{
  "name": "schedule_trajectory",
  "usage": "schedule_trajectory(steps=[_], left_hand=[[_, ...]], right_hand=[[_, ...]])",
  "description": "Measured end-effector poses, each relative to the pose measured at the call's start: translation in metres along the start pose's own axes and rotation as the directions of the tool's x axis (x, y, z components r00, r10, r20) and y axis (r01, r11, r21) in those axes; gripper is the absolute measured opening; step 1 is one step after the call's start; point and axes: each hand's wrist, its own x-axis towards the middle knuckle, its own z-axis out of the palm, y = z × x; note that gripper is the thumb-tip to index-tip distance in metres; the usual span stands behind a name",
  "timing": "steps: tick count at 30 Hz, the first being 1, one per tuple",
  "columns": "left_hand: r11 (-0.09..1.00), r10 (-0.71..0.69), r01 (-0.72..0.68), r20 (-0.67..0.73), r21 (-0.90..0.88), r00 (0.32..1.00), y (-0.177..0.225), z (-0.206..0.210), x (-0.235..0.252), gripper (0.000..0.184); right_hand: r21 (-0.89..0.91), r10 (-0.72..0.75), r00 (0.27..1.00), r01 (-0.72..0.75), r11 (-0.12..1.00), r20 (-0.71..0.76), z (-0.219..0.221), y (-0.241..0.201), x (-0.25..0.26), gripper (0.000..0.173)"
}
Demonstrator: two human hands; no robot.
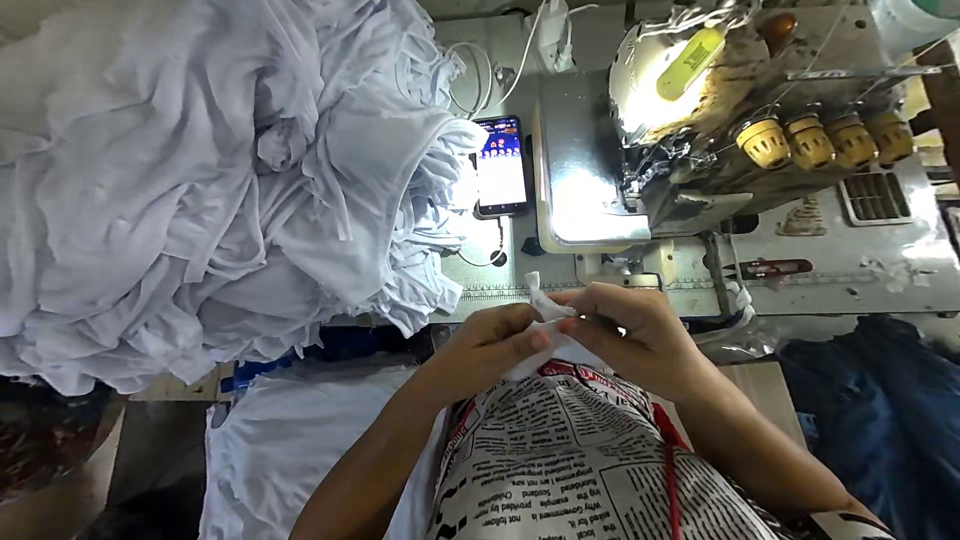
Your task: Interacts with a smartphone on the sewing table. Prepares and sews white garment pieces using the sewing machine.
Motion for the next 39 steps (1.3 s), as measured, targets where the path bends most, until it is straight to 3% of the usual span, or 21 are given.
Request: schedule_trajectory(steps=[3,7,9,11,14,18,21,25,30,33,39], left_hand=[[0.987,0.088,-0.109,-0.164,-0.121,0.983,0.001,0.002,0.003,0.002],[0.958,0.276,-0.287,-0.276,0.001,0.920,-0.006,0.004,0.007,0.011],[0.967,0.246,-0.254,-0.262,0.004,0.933,-0.010,0.004,0.008,0.011],[0.994,0.098,-0.107,-0.219,-0.030,0.971,-0.012,0.001,0.008,0.021],[0.984,-0.088,0.083,-0.024,-0.160,0.996,-0.011,-0.013,0.012,0.041],[0.964,-0.191,0.199,0.060,-0.175,0.980,-0.002,-0.022,0.011,0.024],[0.970,-0.181,0.173,-0.034,-0.169,0.983,-0.001,-0.021,0.011,0.011],[0.991,-0.103,0.090,-0.138,-0.100,0.985,-0.004,-0.013,0.010,0.008],[0.997,-0.055,0.064,-0.237,0.031,0.970,-0.004,-0.006,0.009,0.005],[0.998,-0.022,0.037,-0.272,0.047,0.962,-0.006,-0.007,0.007,0.005],[1.000,-0.023,0.021,-0.302,-0.010,0.953,-0.010,-0.008,0.004,0.007]], right_hand=[[0.012,-0.004,1.000,0.004,1.000,-0.020,0.000,0.001,0.000,0.024],[0.012,-0.003,1.000,0.003,1.000,-0.018,0.000,0.006,0.001,0.022],[0.052,0.017,1.000,-0.018,0.998,0.010,0.000,0.006,0.000,0.021],[0.099,0.028,0.999,-0.032,0.995,0.046,0.000,0.006,0.000,0.023],[0.123,0.034,0.996,-0.045,0.991,0.086,-0.002,0.006,0.000,0.026],[0.110,0.034,0.995,-0.044,0.993,0.092,-0.007,0.007,-0.001,0.028],[0.109,0.046,0.995,-0.056,0.992,0.092,-0.008,0.009,-0.002,0.027],[0.083,0.067,0.996,-0.072,0.994,0.063,-0.003,0.012,-0.002,0.031],[-0.010,-0.057,0.990,0.056,0.998,-0.127,0.006,0.016,-0.001,0.015],[0.110,-0.052,0.973,0.078,0.991,-0.224,0.006,0.020,-0.001,0.010],[0.403,-0.031,0.997,0.059,0.913,-0.076,-0.003,0.024,-0.004,0.022]])
